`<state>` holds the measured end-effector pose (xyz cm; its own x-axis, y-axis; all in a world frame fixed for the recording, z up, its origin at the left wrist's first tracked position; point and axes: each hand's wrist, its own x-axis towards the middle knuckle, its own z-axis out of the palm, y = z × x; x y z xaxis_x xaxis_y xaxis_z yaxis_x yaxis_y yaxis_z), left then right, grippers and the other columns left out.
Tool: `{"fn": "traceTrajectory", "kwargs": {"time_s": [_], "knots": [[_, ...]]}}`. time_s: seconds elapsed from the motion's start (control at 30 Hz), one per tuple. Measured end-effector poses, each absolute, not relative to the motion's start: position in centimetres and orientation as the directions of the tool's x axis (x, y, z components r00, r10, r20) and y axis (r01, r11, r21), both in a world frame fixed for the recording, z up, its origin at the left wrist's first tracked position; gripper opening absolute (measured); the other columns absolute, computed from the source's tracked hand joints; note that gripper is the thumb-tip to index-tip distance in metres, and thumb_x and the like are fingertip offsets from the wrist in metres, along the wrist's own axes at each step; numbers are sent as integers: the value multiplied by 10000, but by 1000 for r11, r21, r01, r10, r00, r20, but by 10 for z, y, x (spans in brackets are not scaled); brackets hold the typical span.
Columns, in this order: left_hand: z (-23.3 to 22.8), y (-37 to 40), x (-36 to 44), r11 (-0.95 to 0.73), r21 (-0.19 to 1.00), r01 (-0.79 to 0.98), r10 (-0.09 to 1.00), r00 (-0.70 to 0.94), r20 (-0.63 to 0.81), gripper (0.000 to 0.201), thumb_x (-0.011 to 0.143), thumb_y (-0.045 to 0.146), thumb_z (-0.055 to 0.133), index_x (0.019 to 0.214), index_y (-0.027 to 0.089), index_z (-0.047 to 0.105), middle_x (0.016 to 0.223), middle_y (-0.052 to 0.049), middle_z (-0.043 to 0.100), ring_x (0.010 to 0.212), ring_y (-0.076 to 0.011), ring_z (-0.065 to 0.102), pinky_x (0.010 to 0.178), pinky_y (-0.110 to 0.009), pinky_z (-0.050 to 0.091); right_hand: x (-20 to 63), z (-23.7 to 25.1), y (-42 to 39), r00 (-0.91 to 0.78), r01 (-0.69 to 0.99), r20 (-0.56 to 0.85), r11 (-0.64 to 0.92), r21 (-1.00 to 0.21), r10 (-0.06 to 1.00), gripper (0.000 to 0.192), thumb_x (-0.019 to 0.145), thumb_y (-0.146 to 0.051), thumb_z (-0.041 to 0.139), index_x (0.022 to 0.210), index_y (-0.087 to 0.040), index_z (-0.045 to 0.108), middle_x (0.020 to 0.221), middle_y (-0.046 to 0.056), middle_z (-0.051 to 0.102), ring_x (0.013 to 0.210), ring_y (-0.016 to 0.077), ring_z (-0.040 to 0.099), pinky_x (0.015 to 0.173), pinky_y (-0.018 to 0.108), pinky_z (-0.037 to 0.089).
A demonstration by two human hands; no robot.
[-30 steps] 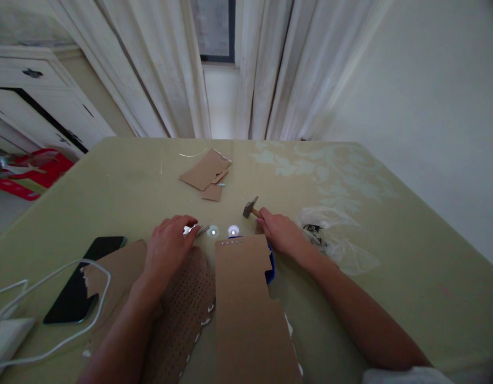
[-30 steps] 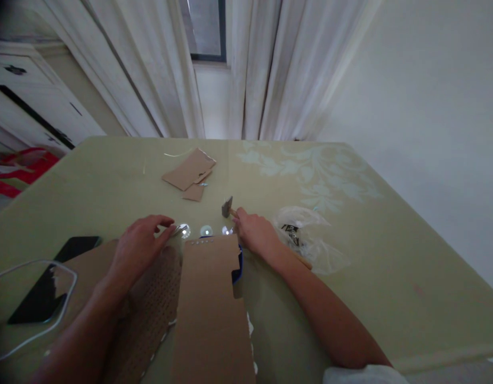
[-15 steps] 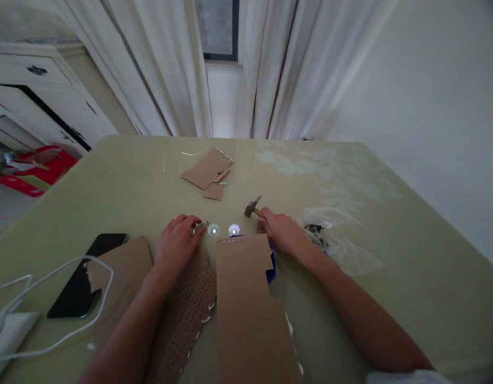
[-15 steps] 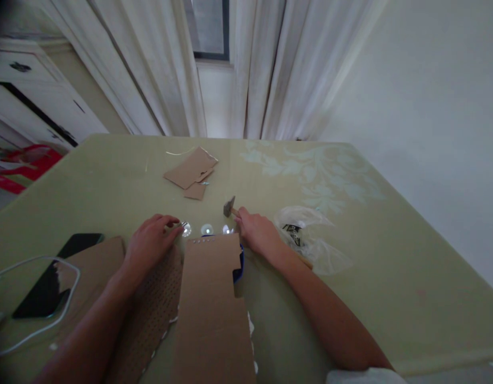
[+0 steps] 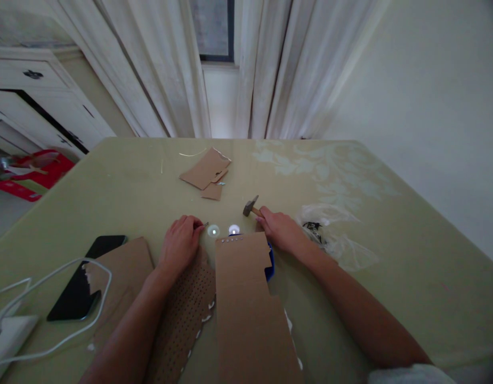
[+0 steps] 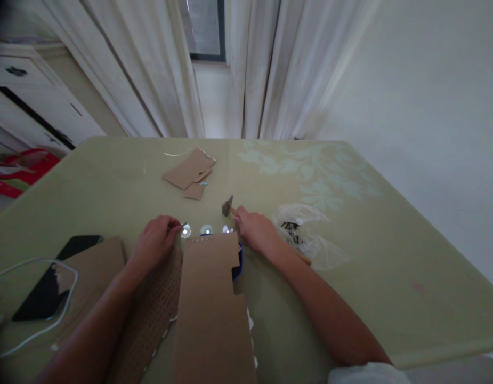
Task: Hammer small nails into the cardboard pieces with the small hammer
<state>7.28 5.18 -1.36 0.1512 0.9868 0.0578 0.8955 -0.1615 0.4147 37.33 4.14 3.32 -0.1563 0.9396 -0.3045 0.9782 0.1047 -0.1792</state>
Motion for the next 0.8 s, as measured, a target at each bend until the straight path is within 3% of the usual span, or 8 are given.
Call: {"fn": "traceTrajectory", "kwargs": {"time_s": [0.17,0.33,0.5,0.57,0.67,0.8], "knots": [[-7,52,74,-165,540,825,980,76,184,226,1012,373,502,1008,214,662,1048,-145,759,1032,-335,681,980,-487,545,373,34,40,-161,977,-294,111,-180,942,365,1202,-432,359,1392,-209,575,1144,171,814,1038,324,796,787,343,496],[14,47,81,-223,699,679,947,-21,322,312,1020,441,580,1134,213,759,1101,-97,805,1022,-279,718,940,-414,571,374,34,39,-167,976,-287,117,-183,943,366,1203,-435,354,1392,-211,573,1161,169,812,1043,317,796,810,343,507],[44,26,109,-245,858,452,956,-35,291,237,1004,439,707,1060,231,805,1023,-42,834,943,-224,756,881,-345,589,373,35,39,-169,975,-293,117,-187,941,376,1201,-434,333,1398,-212,565,1175,176,809,1061,325,795,838,361,526],[55,17,123,-245,894,376,968,37,249,214,983,436,756,1025,230,798,984,-32,837,929,-220,771,869,-334,599,373,35,39,-171,975,-294,119,-186,940,384,1201,-440,325,1390,-214,571,1175,175,810,1067,331,794,847,370,533],[65,10,139,-261,884,389,963,171,209,190,992,424,753,993,241,804,967,-21,847,928,-219,779,863,-325,602,372,34,39,-169,976,-288,118,-186,943,387,1201,-449,326,1394,-219,570,1176,172,812,1072,332,795,849,374,537],[66,9,146,-262,876,406,956,231,179,188,1026,412,713,1009,249,805,996,-19,856,957,-218,787,869,-317,605,373,33,38,-170,975,-284,118,-189,944,385,1197,-446,341,1411,-222,570,1176,174,816,1062,330,799,839,373,538]]}}
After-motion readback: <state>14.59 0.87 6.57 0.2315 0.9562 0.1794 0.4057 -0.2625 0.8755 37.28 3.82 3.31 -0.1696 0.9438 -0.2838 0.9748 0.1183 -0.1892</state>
